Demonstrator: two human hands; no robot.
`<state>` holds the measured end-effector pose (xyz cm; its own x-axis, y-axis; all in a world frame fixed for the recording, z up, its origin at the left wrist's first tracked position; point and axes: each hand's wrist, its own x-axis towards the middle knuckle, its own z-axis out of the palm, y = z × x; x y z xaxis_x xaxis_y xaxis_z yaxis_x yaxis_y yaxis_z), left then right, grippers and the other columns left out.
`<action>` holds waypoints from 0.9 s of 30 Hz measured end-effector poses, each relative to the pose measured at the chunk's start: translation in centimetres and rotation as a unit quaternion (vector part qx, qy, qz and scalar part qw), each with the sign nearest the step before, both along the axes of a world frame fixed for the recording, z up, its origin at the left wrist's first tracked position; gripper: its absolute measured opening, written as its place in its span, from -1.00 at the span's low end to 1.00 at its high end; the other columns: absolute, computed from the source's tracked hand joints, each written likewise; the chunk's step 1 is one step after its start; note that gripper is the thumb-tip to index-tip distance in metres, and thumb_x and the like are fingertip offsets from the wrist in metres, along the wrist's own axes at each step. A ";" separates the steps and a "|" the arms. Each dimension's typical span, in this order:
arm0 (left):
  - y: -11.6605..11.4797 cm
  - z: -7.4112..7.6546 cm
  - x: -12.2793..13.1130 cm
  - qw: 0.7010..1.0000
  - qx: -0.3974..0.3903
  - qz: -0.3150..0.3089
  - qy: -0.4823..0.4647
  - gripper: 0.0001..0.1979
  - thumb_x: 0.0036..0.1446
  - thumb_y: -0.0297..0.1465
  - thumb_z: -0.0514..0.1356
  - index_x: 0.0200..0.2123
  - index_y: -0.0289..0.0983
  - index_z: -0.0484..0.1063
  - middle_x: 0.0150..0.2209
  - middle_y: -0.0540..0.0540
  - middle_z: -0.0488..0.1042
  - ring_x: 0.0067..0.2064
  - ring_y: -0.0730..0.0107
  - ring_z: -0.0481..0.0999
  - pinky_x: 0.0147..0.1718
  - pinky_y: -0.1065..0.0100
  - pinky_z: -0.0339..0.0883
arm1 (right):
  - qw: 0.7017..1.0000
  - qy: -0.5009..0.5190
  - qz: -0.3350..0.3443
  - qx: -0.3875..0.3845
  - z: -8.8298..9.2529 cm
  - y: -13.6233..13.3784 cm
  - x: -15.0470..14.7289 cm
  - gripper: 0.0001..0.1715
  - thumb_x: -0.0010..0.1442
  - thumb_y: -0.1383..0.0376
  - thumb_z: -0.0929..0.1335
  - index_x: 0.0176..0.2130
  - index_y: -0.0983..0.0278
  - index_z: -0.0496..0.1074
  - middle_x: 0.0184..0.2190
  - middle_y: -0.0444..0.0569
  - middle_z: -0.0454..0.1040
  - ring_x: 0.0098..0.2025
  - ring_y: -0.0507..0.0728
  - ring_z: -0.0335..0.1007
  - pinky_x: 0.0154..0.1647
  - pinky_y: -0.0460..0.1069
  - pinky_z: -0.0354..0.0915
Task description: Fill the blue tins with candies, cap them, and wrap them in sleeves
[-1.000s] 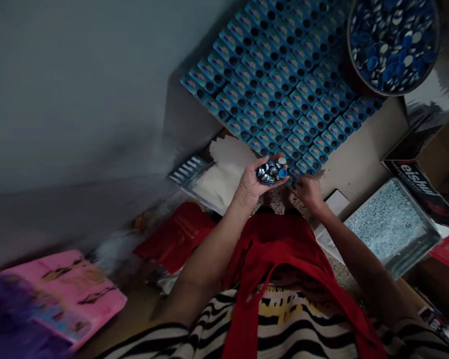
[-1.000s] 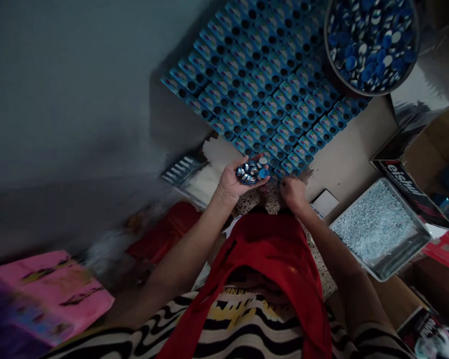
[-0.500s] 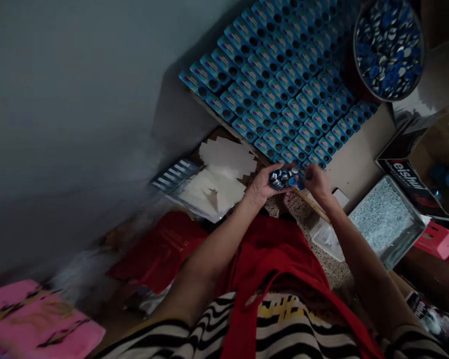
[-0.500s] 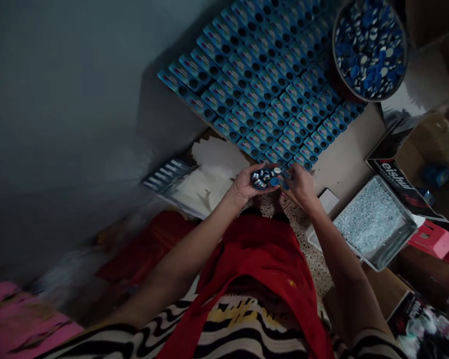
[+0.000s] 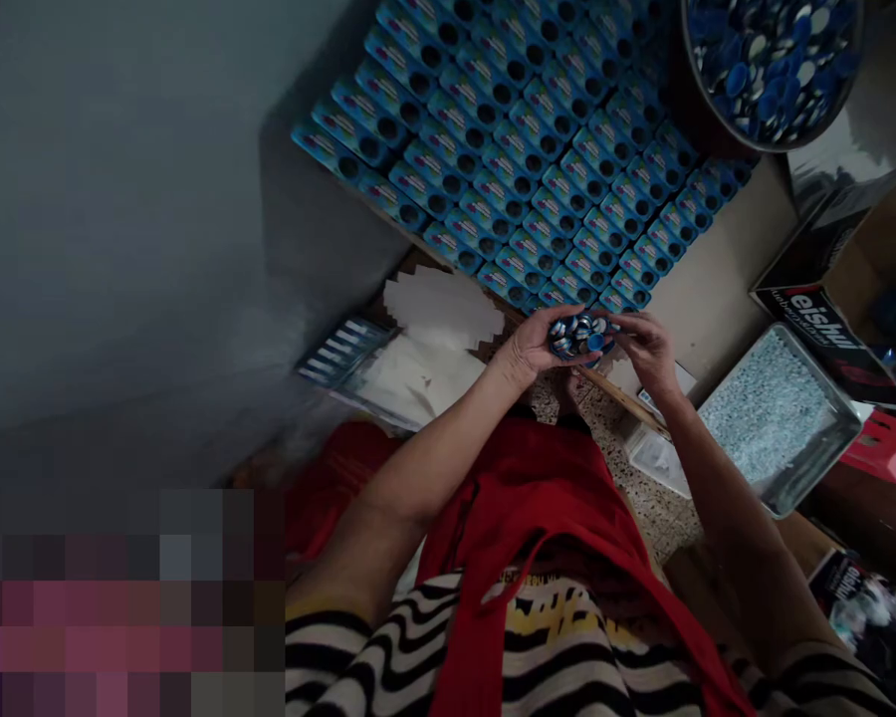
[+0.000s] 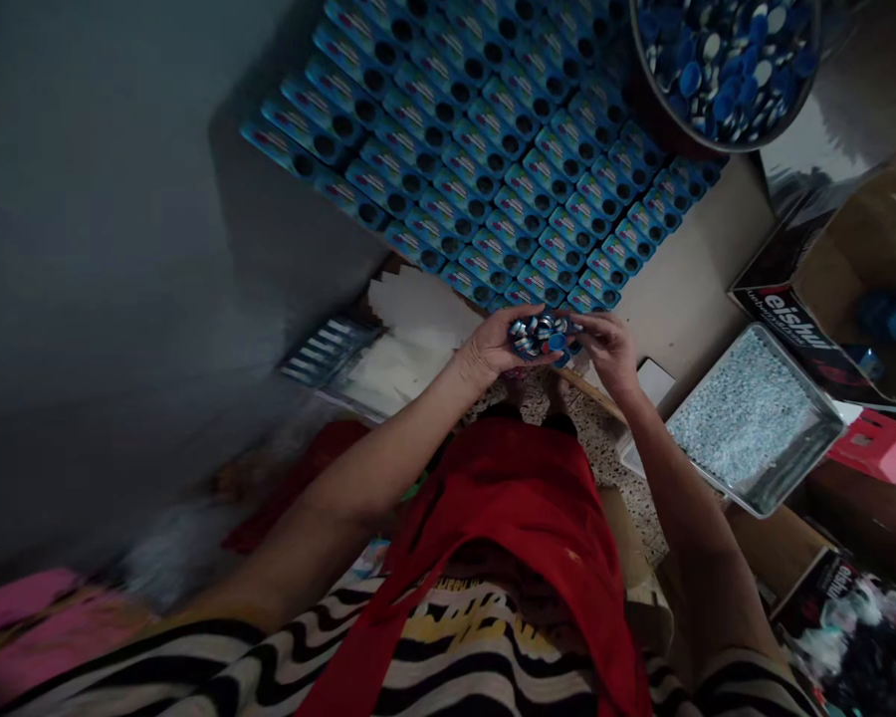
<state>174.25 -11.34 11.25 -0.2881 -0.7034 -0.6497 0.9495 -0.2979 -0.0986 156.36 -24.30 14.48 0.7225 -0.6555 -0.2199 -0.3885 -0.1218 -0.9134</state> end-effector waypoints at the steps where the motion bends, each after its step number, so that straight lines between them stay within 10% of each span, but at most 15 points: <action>1: 0.1 -0.1 0.1 1.000 -0.010 -0.007 0.001 -0.57 0.46 -0.30 0.15 0.26 -0.38 0.51 -0.13 -0.31 0.75 -0.09 0.05 0.79 -0.13 0.09 0.72 | 0.998 -0.003 -0.035 0.045 -0.1 0.2 -0.2 -0.67 0.15 0.08 0.56 -0.10 0.14 0.74 -0.10 0.02 0.69 -0.05 0.21 0.64 0.04 0.13 0.59; 6: 0.9 -0.4 0.3 1.000 0.008 -0.010 -0.009 -0.61 0.41 -0.35 0.19 0.19 -0.41 0.56 -0.10 -0.37 0.75 -0.04 0.03 0.79 -0.09 0.07 0.72 | 0.975 0.069 -0.144 0.154 -0.2 0.4 -0.8 -0.52 0.13 -0.04 0.52 -0.07 0.19 0.71 -0.32 -0.09 0.64 -0.34 0.12 0.54 -0.17 0.07 0.56; 10: 1.0 0.2 0.7 0.999 0.023 0.033 -0.022 -0.71 0.39 -0.36 0.20 0.05 -0.36 0.61 -0.07 -0.32 0.75 -0.01 0.04 0.78 -0.02 0.03 0.71 | 0.974 0.222 -0.031 -0.015 0.2 0.6 -0.1 -0.72 0.16 0.17 0.46 -0.19 0.25 0.71 -0.35 -0.05 0.64 -0.30 0.16 0.55 -0.15 0.06 0.48; 14: 0.5 1.2 1.4 0.998 0.019 0.055 -0.038 -0.72 0.43 -0.35 0.16 -0.01 -0.37 0.61 -0.07 -0.32 0.74 0.01 0.04 0.77 0.07 -0.03 0.68 | 0.890 0.399 0.087 -0.202 0.6 1.6 1.9 -0.82 0.28 0.32 0.41 -0.19 0.25 0.68 -0.08 0.10 0.69 -0.03 0.26 0.60 -0.09 0.03 0.38; 19: 0.1 0.9 1.6 0.996 0.005 0.078 -0.032 -0.75 0.39 -0.37 0.19 -0.02 -0.36 0.61 -0.11 -0.28 0.74 0.03 0.05 0.77 0.17 -0.11 0.63 | 0.829 0.509 0.107 -0.205 0.0 0.6 4.1 -0.82 0.30 0.24 0.48 -0.09 0.21 0.61 -0.10 0.11 0.70 -0.10 0.28 0.60 -0.22 0.03 0.27; 27: -0.8 0.5 1.1 0.996 0.021 0.070 -0.045 -0.79 0.33 -0.39 0.23 -0.07 -0.34 0.61 -0.16 -0.24 0.73 -0.04 0.11 0.77 0.11 -0.06 0.66 | 0.928 0.309 0.071 -0.197 1.6 0.0 2.3 -0.91 0.37 0.30 0.43 -0.12 0.22 0.59 -0.31 -0.09 0.56 -0.30 0.13 0.46 -0.25 -0.01 0.29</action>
